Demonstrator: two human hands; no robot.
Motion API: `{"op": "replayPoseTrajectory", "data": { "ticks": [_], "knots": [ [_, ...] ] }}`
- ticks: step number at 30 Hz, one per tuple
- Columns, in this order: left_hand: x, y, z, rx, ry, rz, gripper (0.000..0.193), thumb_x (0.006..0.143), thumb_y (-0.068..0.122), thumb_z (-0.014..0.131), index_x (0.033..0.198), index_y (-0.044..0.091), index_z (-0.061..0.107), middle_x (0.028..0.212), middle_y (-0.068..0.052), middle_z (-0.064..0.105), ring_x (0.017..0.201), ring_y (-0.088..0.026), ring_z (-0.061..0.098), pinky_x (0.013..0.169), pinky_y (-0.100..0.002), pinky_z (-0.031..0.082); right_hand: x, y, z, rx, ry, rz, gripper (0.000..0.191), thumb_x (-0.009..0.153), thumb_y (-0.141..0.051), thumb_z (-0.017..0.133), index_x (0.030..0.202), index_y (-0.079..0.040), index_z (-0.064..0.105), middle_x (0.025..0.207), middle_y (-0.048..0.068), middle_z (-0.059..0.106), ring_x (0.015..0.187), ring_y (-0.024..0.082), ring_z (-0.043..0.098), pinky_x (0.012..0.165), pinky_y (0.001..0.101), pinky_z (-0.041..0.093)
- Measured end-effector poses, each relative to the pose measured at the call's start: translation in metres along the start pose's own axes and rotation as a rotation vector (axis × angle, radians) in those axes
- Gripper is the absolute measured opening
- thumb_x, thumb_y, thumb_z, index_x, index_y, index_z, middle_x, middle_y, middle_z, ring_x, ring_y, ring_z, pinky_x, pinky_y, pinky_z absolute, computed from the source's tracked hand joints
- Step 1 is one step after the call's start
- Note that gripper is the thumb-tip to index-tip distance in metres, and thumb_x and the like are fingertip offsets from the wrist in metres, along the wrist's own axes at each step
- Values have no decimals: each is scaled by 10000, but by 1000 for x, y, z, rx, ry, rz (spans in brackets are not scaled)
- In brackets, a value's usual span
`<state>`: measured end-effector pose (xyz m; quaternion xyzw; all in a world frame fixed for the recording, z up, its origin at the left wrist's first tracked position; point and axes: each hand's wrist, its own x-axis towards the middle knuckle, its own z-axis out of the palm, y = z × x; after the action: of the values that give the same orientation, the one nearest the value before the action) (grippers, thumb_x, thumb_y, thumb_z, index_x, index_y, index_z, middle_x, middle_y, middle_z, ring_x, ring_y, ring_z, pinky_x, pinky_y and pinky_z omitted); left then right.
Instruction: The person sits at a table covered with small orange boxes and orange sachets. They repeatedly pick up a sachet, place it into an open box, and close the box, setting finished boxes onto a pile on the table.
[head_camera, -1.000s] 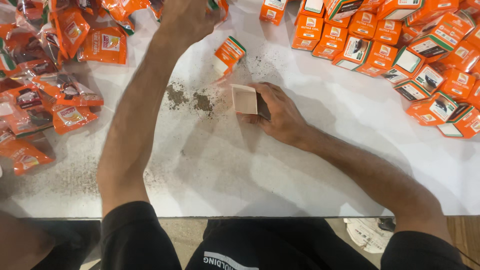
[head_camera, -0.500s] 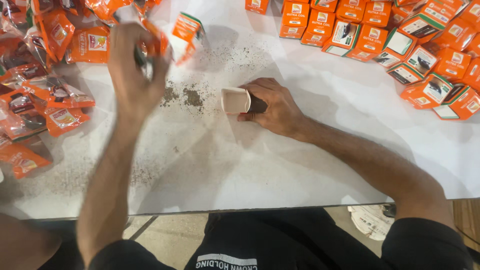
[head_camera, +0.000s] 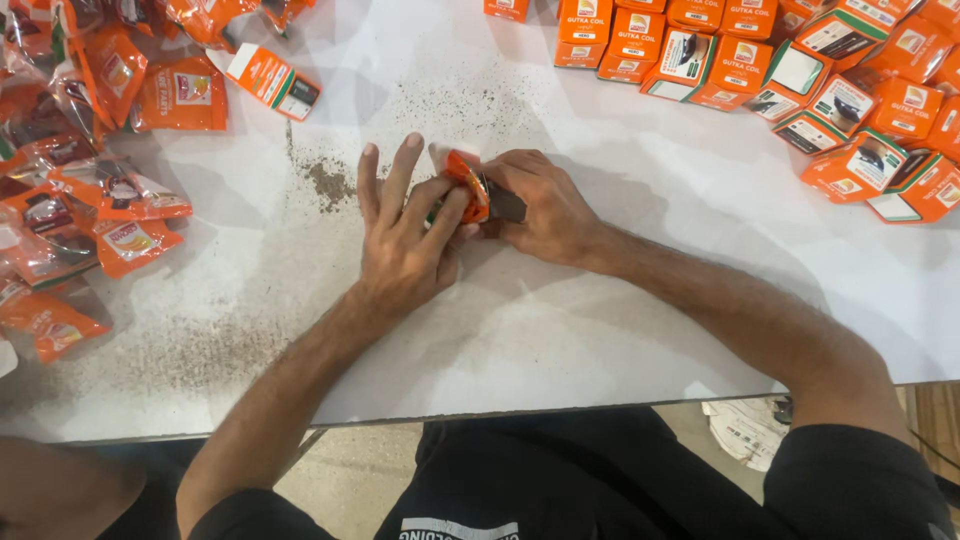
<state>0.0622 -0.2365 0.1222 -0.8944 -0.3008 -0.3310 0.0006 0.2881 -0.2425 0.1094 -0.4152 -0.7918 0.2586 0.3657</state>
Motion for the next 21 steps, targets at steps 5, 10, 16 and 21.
{"op": "replayPoseTrajectory", "data": {
  "ticks": [5,10,16,21],
  "knots": [
    [5,10,-6,3,-118,-82,152,986,181,729,1082,67,758,1216,-108,636,1557,-423,261,1229,-736,38,0,-3,2,-52,22,-20,655,706,-137,925,1266,2,616,1246,190,665,1195,383,615,1038,461,487],
    [10,13,-6,-222,62,-297,184,911,134,696,1076,52,687,1214,-162,580,1305,-327,366,1008,-583,327,0,-4,2,-95,15,-105,664,725,-119,909,1285,52,596,1271,206,657,1213,392,620,1043,473,492],
    [13,-4,14,-625,-77,-747,272,924,20,640,1188,-35,605,882,-97,686,591,-110,587,471,-267,465,-4,-6,5,20,35,-12,725,799,-164,896,1367,77,515,1363,242,639,1233,389,614,1032,461,512],
    [16,-11,22,-644,-58,-652,98,998,38,581,1069,-24,609,868,-70,704,669,-72,687,512,-244,560,-5,-13,4,-61,57,-101,613,848,-140,864,1349,-26,530,1303,195,685,1188,347,673,986,421,563]
  ]
}}
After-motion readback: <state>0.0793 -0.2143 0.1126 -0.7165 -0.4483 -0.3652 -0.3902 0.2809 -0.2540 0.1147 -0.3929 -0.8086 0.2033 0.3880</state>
